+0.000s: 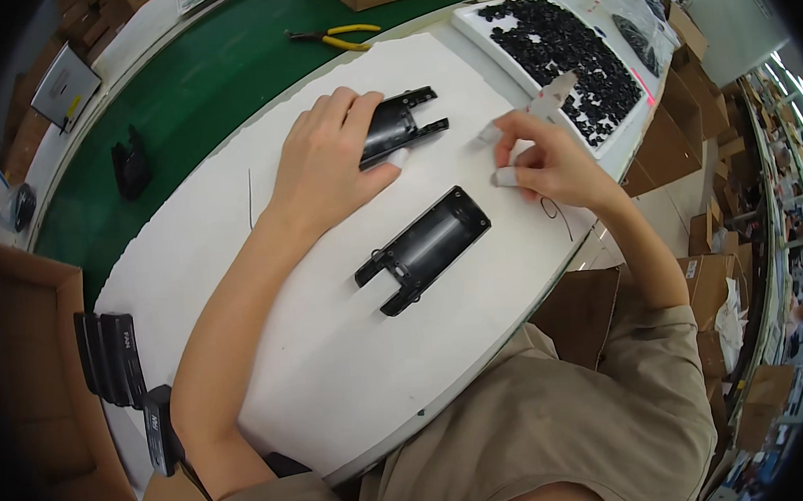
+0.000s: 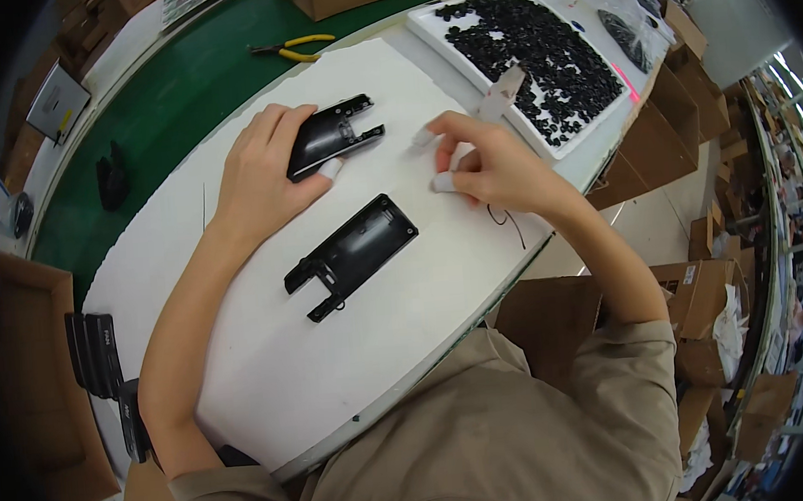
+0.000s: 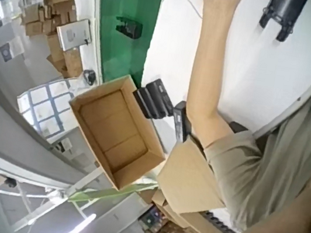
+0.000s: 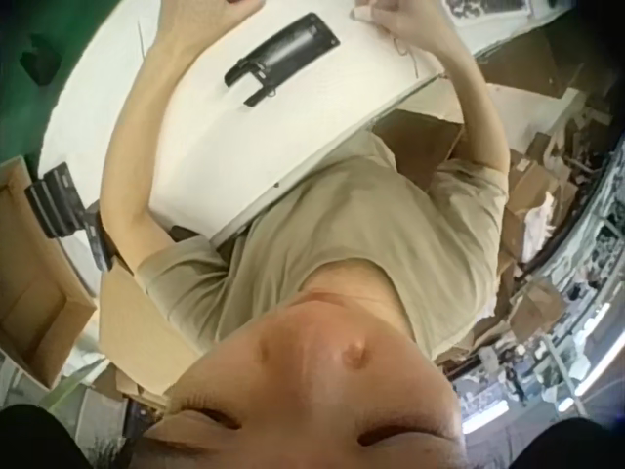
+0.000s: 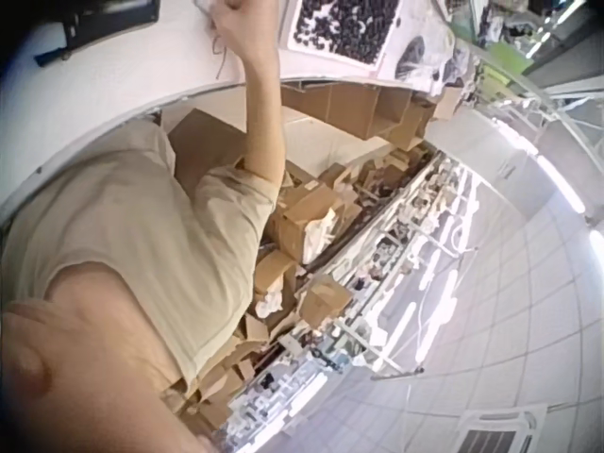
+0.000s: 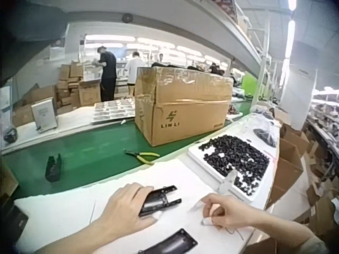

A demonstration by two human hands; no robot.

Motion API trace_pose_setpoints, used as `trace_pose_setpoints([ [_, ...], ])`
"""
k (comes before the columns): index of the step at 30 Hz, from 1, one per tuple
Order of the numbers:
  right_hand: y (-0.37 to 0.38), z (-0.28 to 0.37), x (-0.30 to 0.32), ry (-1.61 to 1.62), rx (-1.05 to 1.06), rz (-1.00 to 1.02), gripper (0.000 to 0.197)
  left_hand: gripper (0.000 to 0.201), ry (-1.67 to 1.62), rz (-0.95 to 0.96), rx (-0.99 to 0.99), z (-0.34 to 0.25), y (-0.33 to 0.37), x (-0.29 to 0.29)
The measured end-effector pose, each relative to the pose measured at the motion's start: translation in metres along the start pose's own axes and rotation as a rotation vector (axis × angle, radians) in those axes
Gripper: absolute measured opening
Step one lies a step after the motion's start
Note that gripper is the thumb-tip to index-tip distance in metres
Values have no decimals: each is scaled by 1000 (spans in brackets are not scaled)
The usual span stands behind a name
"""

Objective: The person applies glue from a bottle to plastic casing components, then assembles the components by hand to form an electronic device housing.

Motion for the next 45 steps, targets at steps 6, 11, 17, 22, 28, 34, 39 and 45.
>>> trace_pose_setpoints([
  [6,-5,-10,9,-84,32,-95,27,51,-7,-12,-2,-1,-1,0],
  [11,-12,-13,10,-64,-108,-93,19,51,-1,-11,-16,-2,-1,0],
  [17,-9,-8,8,-134,-127,-43,13,52,7,-18,-8,-2,-1,1],
  [22,-4,5,9,-299,-46,-52,17,53,6,-18,-18,-2,-1,0],
  [28,9,41,6,-299,253,-234,17,57,7,-8,-27,-3,-1,0],
  [34,27,57,-8,-334,442,-292,18,60,12,0,-50,-9,4,0],
  [39,30,69,-21,-438,506,-225,19,60,40,-14,-80,-12,2,3],
  [45,31,73,-31,-560,637,-145,21,56,75,12,-99,-14,3,3],
])
Point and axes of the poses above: each hand's wrist, its own y-axis towards the middle knuckle, its own x-axis out of the back of the hand, z = x × y, the point moved 8 cm from there along y, towards the middle knuckle, and after that the axes turned 9 degrees about -x, right-handed, at the moved point
